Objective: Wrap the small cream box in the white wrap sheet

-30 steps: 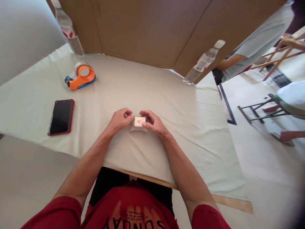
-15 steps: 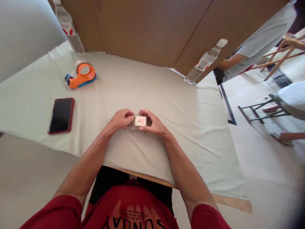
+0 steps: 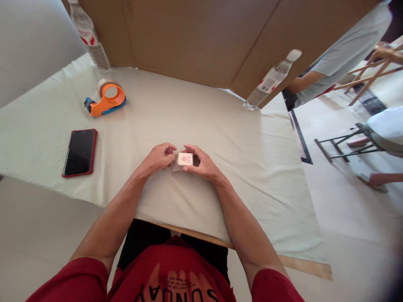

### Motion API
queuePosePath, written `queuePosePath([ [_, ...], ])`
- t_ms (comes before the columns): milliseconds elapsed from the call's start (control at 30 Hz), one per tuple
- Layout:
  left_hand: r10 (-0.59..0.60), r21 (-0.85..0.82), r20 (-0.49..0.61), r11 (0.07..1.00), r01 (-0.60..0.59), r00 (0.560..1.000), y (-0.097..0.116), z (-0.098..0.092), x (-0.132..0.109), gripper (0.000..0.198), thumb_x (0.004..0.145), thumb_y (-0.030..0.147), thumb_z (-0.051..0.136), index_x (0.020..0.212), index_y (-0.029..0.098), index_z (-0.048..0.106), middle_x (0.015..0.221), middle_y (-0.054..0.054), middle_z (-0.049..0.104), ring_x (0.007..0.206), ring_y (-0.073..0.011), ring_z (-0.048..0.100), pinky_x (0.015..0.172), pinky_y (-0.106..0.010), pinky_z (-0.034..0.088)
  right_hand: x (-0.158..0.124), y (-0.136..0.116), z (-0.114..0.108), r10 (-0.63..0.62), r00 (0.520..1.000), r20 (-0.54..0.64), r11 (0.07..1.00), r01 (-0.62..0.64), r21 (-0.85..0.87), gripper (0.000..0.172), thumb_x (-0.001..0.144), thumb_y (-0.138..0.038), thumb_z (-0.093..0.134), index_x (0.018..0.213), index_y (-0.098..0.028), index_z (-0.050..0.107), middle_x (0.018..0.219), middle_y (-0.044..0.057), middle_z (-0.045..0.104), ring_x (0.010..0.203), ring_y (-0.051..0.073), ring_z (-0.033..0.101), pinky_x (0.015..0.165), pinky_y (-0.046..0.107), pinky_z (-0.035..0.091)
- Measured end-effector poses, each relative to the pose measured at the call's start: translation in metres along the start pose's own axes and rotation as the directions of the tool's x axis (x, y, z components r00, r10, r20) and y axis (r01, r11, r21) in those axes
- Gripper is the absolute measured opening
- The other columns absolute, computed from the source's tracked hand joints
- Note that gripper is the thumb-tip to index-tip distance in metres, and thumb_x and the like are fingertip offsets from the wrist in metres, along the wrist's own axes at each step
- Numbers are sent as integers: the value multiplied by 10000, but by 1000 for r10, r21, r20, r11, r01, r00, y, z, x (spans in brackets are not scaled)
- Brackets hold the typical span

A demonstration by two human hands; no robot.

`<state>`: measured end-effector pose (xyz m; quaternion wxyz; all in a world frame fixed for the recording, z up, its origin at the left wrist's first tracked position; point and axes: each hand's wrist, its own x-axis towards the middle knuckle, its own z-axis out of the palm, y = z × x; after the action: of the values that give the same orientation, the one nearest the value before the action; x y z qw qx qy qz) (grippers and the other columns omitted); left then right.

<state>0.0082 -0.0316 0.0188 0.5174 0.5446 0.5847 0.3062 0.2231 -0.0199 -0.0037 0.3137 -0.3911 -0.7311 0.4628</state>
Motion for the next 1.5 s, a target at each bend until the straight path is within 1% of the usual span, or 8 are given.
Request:
queuePosePath([
  [233,74,-22,-11,997,-74,997,-3,-1,1,423,691,296,640,1091,159,659,874,-47,676,694,-147,603,518,-224,433,-2,2,8,-19,998,-60,999,22,43,781,698,-532,806,1372,-248,533,1229,101,698,1077,262,676,971,429,510],
  [433,100,1,-43,995,-100,994,-1,-1,0,469,703,375,649,1106,135,660,908,-57,688,784,-176,631,648,-274,483,-3,1,13,-97,989,-110,988,83,-127,774,720,-522,794,1396,-257,526,1263,115,693,1193,304,632,1073,492,432],
  [533,130,-8,-35,991,-130,991,-1,-1,0,448,712,363,641,1096,133,663,891,-51,686,791,-174,632,690,-283,489,-4,-5,11,-99,991,-87,987,87,-135,692,748,-545,764,1351,-264,573,1267,108,694,1208,309,621,1069,498,437],
  [667,168,5,-2,986,-168,986,-1,0,-1,372,727,344,619,1039,155,688,859,-35,689,767,-165,621,691,-278,484,-7,-10,9,-17,996,-83,1000,16,-5,523,831,-562,671,1242,-238,648,1212,100,715,1129,274,659,983,445,507],
  [800,194,15,34,981,-195,980,3,0,-4,335,716,322,588,981,153,704,800,-22,683,723,-155,605,677,-273,473,-5,-9,9,-4,995,-97,997,11,74,507,779,-548,733,1157,-216,678,1146,89,728,1054,248,680,939,408,531],
  [1167,209,53,87,975,-214,974,8,-2,-7,297,701,324,558,900,159,705,817,-30,688,745,-170,600,701,-288,462,-3,-13,9,-35,996,-80,999,35,1,568,718,-493,789,1205,-242,642,1134,80,703,1028,245,669,915,396,527],
  [1367,188,166,130,964,-209,973,8,0,-10,371,738,353,602,1042,162,694,807,-22,646,729,-172,574,664,-292,448,-3,-15,6,-37,996,-82,999,37,3,452,777,-491,734,1138,-226,679,1088,76,717,998,236,669,885,384,529],
  [1500,201,147,149,964,-222,968,8,2,-11,476,730,329,635,1176,160,629,904,-34,652,772,-167,592,681,-280,474,-3,-11,2,31,996,-89,997,-25,77,413,794,-510,709,1072,-205,703,980,66,732,895,220,678,812,365,532],
])
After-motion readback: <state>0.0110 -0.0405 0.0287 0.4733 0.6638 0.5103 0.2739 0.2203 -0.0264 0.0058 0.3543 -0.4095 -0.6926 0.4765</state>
